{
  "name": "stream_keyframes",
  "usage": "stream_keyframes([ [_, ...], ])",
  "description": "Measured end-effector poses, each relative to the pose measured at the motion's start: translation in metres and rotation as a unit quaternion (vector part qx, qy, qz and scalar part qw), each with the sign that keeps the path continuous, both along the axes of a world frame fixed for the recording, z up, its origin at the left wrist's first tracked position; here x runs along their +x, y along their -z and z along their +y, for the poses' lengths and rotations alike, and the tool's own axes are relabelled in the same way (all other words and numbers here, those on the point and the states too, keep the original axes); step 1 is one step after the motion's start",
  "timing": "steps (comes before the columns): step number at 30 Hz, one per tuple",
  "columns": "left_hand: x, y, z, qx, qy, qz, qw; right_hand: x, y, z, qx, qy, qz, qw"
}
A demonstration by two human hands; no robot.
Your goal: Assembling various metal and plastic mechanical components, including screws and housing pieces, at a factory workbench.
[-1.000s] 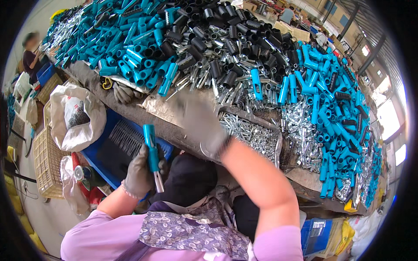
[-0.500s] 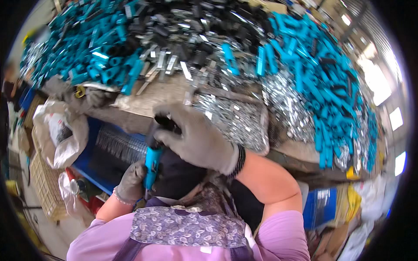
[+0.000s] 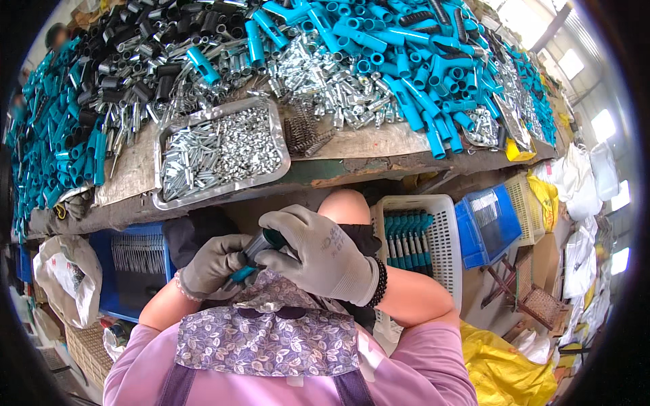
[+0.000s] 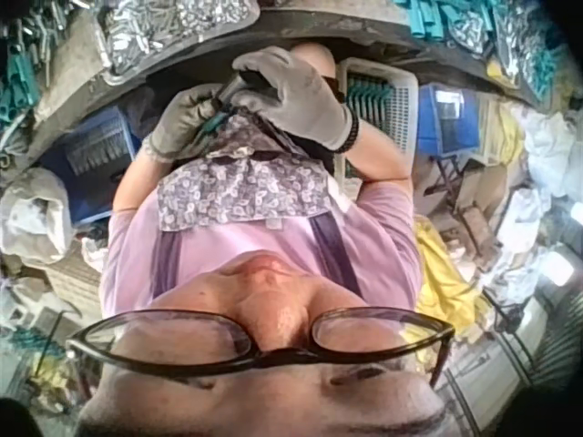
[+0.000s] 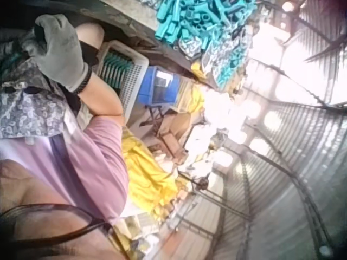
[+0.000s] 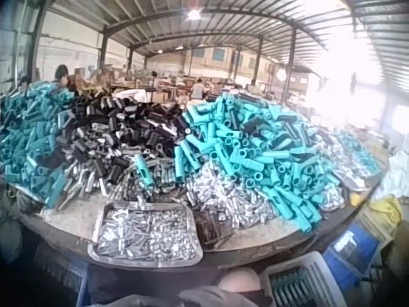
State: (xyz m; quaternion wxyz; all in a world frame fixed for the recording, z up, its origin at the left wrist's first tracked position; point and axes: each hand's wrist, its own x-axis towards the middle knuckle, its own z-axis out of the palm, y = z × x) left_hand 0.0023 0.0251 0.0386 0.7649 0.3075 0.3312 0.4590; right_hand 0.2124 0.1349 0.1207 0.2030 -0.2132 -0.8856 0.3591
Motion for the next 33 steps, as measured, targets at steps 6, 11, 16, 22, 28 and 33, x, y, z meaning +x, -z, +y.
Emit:
stream_keyframes([
  [6, 0.020, 0.004, 0.012, 0.121, -0.005, 0.144, 0.982, 0.003, 0.032, 0.010, -0.012, -0.007, 0.184, 0.983],
  [11, 0.024, 0.007, 0.017, 0.025, -0.027, 0.185, 0.982, 0.002, 0.042, 0.105, 0.156, 0.203, 0.131, 0.958],
  [16, 0.021, 0.010, 0.021, -0.017, -0.078, 0.172, 0.982, 0.010, 0.055, 0.166, 0.155, 0.103, 0.031, 0.982],
  [22, 0.020, -0.001, 0.024, -0.024, -0.118, 0.165, 0.979, 0.014, 0.048, 0.160, 0.010, 0.227, 0.136, 0.964],
  [28, 0.007, 0.006, 0.025, 0.137, -0.047, 0.298, 0.944, 0.015, 0.029, 0.057, 0.051, -0.087, 0.083, 0.991],
  [33, 0.011, -0.007, 0.021, 0.291, -0.068, 0.530, 0.794, 0.013, 0.048, 0.022, -0.294, 0.057, 0.048, 0.953],
])
